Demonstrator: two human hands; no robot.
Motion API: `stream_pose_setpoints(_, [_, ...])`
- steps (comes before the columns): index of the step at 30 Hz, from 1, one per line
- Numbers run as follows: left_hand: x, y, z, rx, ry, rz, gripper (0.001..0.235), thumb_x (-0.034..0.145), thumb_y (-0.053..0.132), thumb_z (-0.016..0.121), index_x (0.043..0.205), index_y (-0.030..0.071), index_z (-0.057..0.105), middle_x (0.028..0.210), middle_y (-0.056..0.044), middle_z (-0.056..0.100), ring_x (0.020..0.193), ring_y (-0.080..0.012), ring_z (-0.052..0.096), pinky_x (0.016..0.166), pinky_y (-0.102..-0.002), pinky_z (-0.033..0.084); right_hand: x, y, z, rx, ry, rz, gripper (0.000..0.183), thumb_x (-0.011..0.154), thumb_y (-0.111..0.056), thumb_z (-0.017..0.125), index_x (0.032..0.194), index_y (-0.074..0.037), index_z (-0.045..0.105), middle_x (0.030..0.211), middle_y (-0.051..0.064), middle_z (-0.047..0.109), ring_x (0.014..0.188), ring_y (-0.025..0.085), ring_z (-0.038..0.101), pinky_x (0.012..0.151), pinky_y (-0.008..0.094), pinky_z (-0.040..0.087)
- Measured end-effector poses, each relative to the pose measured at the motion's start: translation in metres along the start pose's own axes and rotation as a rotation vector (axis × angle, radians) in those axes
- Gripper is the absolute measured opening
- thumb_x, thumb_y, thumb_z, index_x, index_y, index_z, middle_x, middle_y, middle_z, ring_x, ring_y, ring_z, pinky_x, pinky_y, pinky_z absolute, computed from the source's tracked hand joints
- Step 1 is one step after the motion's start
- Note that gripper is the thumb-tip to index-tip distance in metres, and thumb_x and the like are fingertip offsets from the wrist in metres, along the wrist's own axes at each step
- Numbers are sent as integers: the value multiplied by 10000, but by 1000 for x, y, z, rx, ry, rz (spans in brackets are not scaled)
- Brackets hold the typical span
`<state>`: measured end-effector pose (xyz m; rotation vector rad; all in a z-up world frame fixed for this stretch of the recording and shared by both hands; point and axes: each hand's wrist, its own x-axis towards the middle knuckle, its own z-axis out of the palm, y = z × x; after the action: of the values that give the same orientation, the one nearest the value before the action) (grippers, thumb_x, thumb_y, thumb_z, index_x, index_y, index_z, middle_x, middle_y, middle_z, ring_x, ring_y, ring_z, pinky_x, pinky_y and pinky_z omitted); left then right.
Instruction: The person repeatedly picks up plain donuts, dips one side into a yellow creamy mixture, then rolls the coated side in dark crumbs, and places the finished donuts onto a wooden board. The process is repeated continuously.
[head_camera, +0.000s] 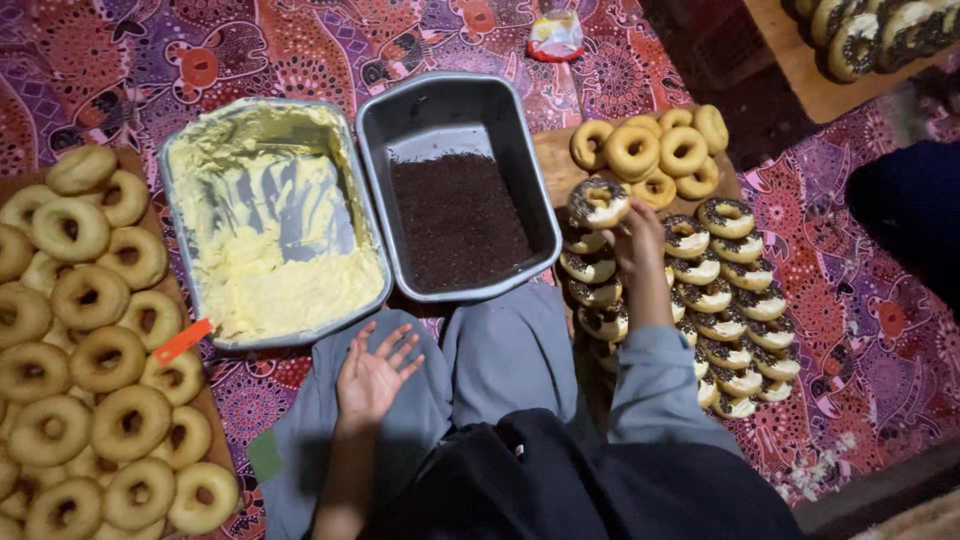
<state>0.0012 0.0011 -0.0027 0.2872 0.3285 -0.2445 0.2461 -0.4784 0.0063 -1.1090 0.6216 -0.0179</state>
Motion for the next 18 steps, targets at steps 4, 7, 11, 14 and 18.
stream_pose_setpoints(4, [3, -2, 0, 9, 2, 6, 432, 1041, 482, 483, 1386, 222, 492, 1513, -288, 437, 1383, -443, 448, 1095, -672, 367, 46, 21, 27, -152, 45, 35, 375, 806, -41, 643, 1166, -113, 569, 1173, 168, 649, 981, 312, 709, 830, 478, 639])
stream_pose_setpoints(7, [-1, -3, 1, 1, -3, 18, 437, 1045, 477, 482, 1395, 215, 490, 1518, -298, 427, 1385, -453, 439, 1096, -678, 361, 56, 36, 29, -1109, 131, -271, 452, 745, -113, 765, 1153, -2, 605, 1039, 238, 719, 911, 335, 714, 824, 462, 589])
stream_pose_setpoints(11, [1, -1, 3, -3, 30, 18, 455, 1041, 486, 466, 1398, 204, 485, 1509, -320, 423, 1376, -484, 431, 1080, -691, 361, 71, 21, 10, -1261, 304, -596, 265, 890, -181, 702, 1090, -17, 761, 1039, 251, 751, 948, 384, 724, 895, 463, 559])
stream_pose_setpoints(14, [1, -1, 2, -7, 55, 8, 456, 1052, 493, 446, 1400, 200, 478, 1511, -325, 414, 1376, -491, 422, 1082, -702, 357, 103, -9, -1, -988, 555, -660, 391, 894, -267, 722, 1123, 48, 688, 1076, 261, 727, 970, 378, 726, 905, 457, 562])
stream_pose_setpoints(18, [3, 1, 5, -30, 51, 4, 466, 1056, 503, 424, 1406, 200, 474, 1512, -334, 405, 1371, -494, 422, 1072, -705, 357, 143, -31, 7, -1246, 567, -383, 627, 866, -453, 853, 1191, 43, 649, 1221, 335, 597, 1133, 477, 565, 925, 513, 491])
